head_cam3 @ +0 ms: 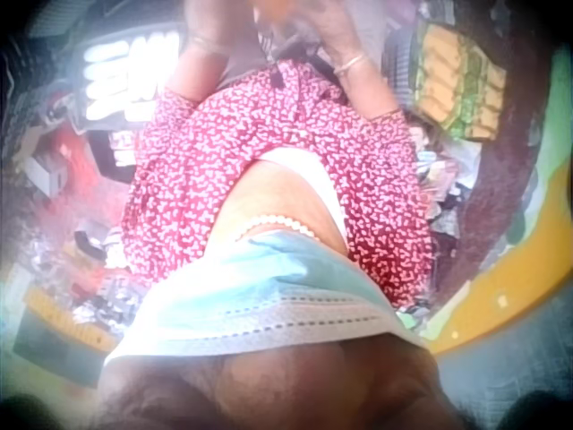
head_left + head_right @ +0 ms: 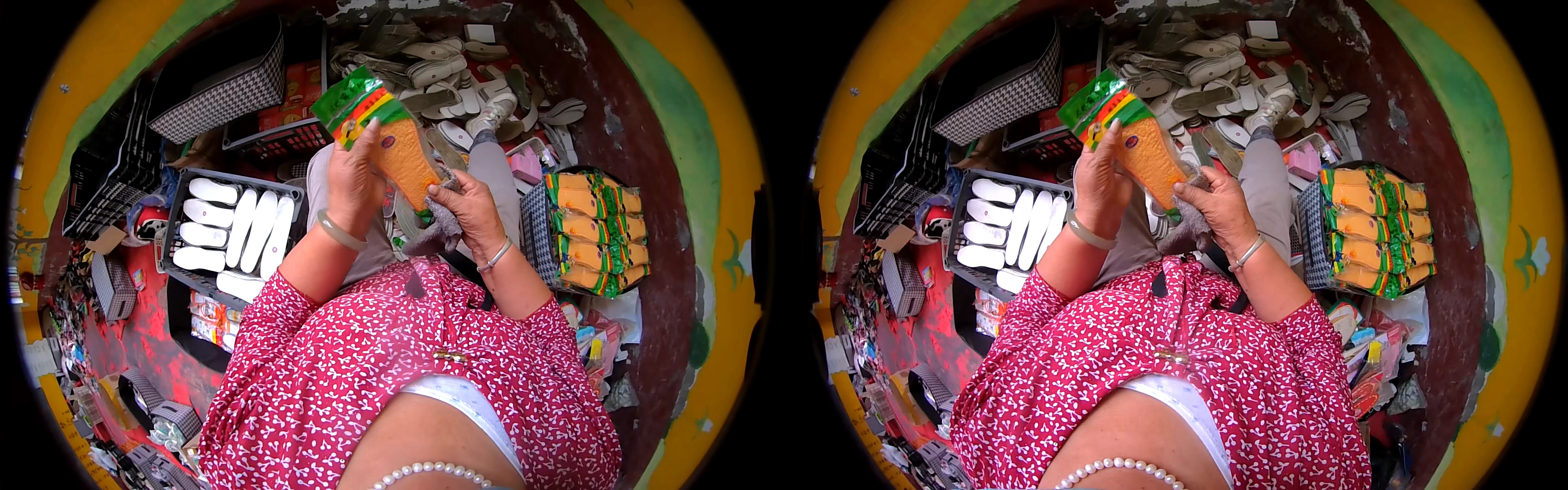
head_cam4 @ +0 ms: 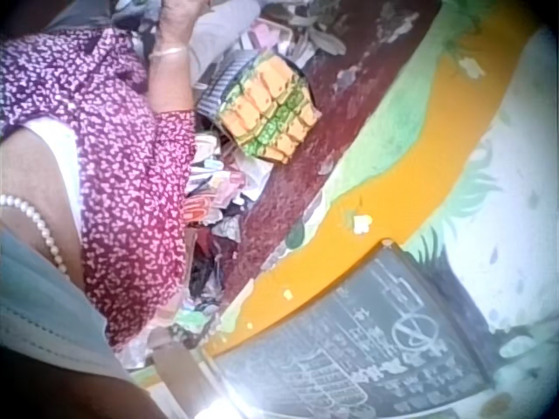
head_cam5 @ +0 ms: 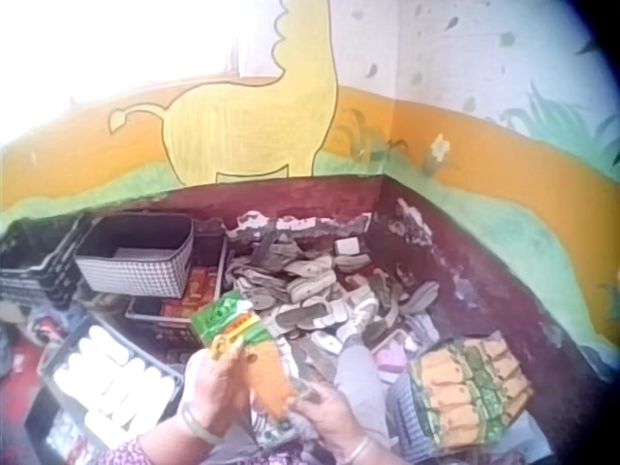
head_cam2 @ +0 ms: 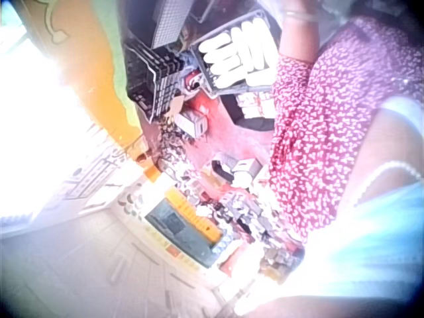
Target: The person wipes a packaged object with a gray cloth while sitting on the floor among shoe components.
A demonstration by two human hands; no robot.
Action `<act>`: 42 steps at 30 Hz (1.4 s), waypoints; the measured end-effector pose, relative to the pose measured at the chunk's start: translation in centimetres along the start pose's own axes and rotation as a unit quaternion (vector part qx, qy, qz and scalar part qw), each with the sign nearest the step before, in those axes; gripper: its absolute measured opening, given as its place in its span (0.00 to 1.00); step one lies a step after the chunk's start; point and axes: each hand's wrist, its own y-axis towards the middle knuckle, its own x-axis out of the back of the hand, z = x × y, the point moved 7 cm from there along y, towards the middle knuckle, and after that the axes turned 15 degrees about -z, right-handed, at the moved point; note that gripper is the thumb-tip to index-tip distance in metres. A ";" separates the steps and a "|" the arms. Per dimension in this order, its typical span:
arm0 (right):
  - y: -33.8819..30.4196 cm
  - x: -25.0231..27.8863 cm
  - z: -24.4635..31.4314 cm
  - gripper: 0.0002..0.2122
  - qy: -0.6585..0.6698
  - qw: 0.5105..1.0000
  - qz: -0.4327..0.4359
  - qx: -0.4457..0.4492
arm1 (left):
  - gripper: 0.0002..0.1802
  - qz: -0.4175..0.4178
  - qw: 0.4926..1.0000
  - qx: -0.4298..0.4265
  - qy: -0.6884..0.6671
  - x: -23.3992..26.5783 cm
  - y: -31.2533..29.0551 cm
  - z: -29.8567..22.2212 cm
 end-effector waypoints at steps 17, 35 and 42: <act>0.6 3.5 -0.3 0.07 0.125 0.974 -0.179 0.057 | 0.13 0.017 0.978 0.086 0.189 1.8 -3.2 5.3; 2.3 10.0 1.6 0.19 0.142 0.984 -0.101 -0.042 | 0.12 -0.011 0.998 0.051 0.022 2.3 -0.8 1.6; 0.9 3.5 0.5 0.23 0.268 0.956 0.061 -0.106 | 0.12 0.036 0.999 0.024 0.006 0.5 -1.2 1.6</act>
